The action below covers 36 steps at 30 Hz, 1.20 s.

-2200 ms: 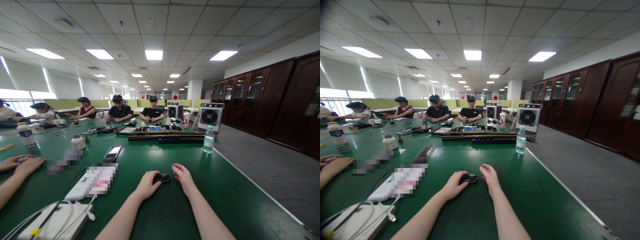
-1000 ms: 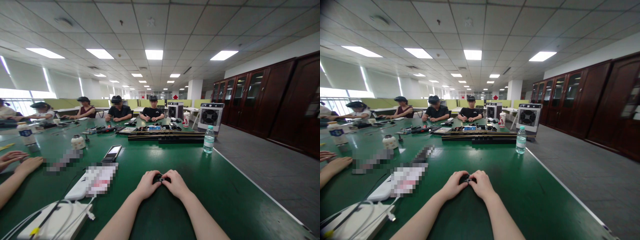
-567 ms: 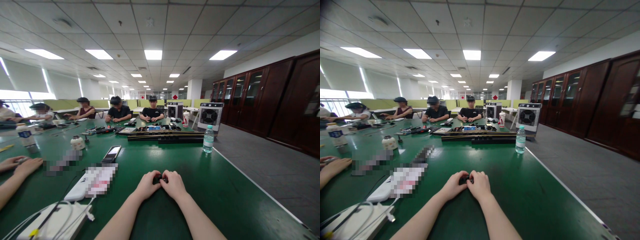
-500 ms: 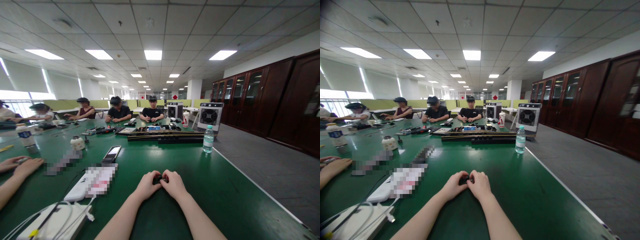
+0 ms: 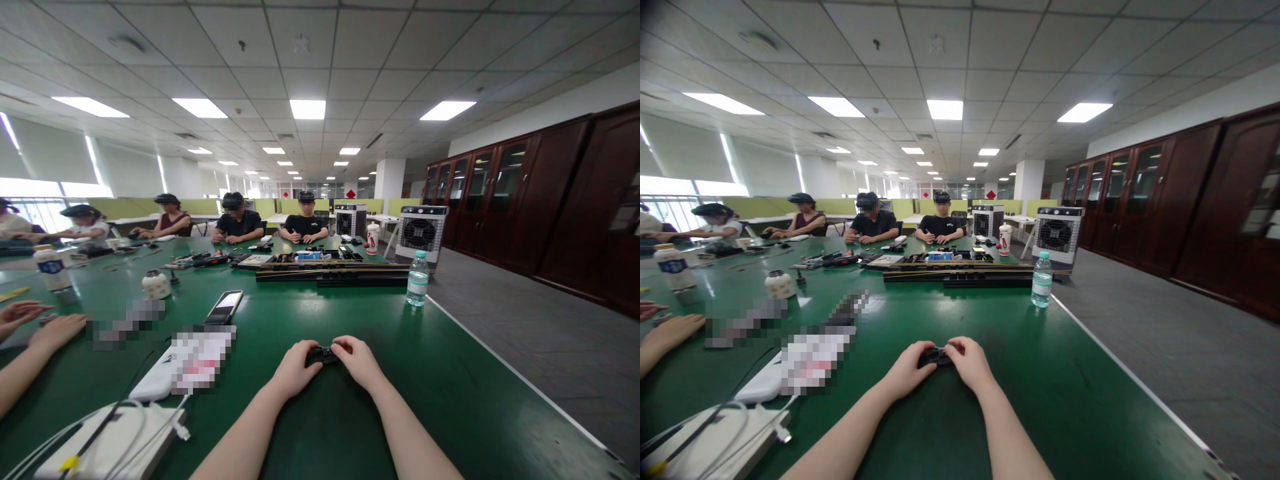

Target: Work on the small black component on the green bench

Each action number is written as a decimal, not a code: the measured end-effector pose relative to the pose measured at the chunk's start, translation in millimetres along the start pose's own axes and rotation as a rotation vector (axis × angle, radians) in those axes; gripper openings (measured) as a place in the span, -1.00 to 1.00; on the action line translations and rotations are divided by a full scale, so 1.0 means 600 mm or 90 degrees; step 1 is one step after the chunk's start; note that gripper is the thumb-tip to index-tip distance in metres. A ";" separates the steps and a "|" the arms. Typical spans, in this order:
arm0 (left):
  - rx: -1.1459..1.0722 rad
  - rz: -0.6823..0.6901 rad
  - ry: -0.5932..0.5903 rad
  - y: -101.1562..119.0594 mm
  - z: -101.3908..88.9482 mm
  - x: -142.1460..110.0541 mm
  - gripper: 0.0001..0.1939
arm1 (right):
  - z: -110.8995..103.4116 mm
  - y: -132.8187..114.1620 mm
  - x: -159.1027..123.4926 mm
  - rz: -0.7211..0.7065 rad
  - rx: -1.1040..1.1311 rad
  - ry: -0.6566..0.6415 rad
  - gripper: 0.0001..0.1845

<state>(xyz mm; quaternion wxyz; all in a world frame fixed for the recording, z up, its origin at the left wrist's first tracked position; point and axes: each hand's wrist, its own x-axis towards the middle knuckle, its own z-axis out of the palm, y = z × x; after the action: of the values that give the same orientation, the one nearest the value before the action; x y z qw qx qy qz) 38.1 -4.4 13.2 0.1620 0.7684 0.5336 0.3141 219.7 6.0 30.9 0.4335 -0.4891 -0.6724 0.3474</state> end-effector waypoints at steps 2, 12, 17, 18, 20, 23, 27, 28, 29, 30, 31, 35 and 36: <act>0.000 0.004 -0.002 0.000 0.000 0.000 -0.61 | -0.003 0.002 0.003 0.080 0.175 -0.006 -0.71; -0.002 0.001 -0.003 -0.004 0.002 -0.001 -0.61 | -0.019 -0.012 -0.002 0.224 0.612 -0.099 -0.68; 0.000 0.003 -0.009 -0.003 0.000 -0.001 -0.61 | -0.012 -0.007 0.000 0.207 0.551 -0.056 -0.66; 0.001 0.004 -0.010 -0.003 -0.001 -0.001 -0.61 | -0.009 -0.004 0.001 0.195 0.499 -0.033 -0.66; 0.004 0.003 -0.014 -0.001 -0.002 -0.002 -0.61 | -0.003 0.002 0.003 0.160 0.341 0.005 -0.67; 0.009 0.006 -0.020 0.001 -0.004 -0.002 -0.61 | 0.002 0.008 0.003 0.040 0.108 0.011 -0.72; 0.012 0.008 -0.022 0.002 -0.004 -0.001 -0.62 | 0.000 0.002 -0.002 -0.071 -0.121 -0.004 -0.81; 0.011 0.008 -0.021 0.001 -0.004 -0.001 -0.62 | 0.000 0.000 -0.003 -0.079 -0.151 -0.009 -0.81; 0.010 0.008 -0.019 0.000 -0.003 -0.001 -0.63 | -0.001 -0.001 -0.004 -0.081 -0.172 -0.016 -0.82; 0.009 0.010 -0.018 -0.001 -0.002 -0.001 -0.63 | -0.001 -0.001 -0.004 -0.077 -0.189 -0.025 -0.81; 0.008 0.012 -0.016 -0.002 -0.001 0.000 -0.63 | 0.000 -0.001 -0.004 -0.072 -0.202 -0.034 -0.81; 0.008 0.020 -0.015 -0.005 0.000 0.000 -0.63 | 0.005 0.007 -0.002 -0.065 -0.240 -0.070 -0.80; 0.008 0.020 -0.017 -0.005 0.000 0.000 -0.63 | 0.006 0.009 -0.001 -0.066 -0.245 -0.077 -0.80</act>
<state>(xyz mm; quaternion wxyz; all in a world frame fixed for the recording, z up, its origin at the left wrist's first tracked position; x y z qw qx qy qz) 36.2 -3.3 11.5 0.1591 0.7817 0.5212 0.3032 218.3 6.9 24.5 0.3081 -0.5058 -0.7756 0.2183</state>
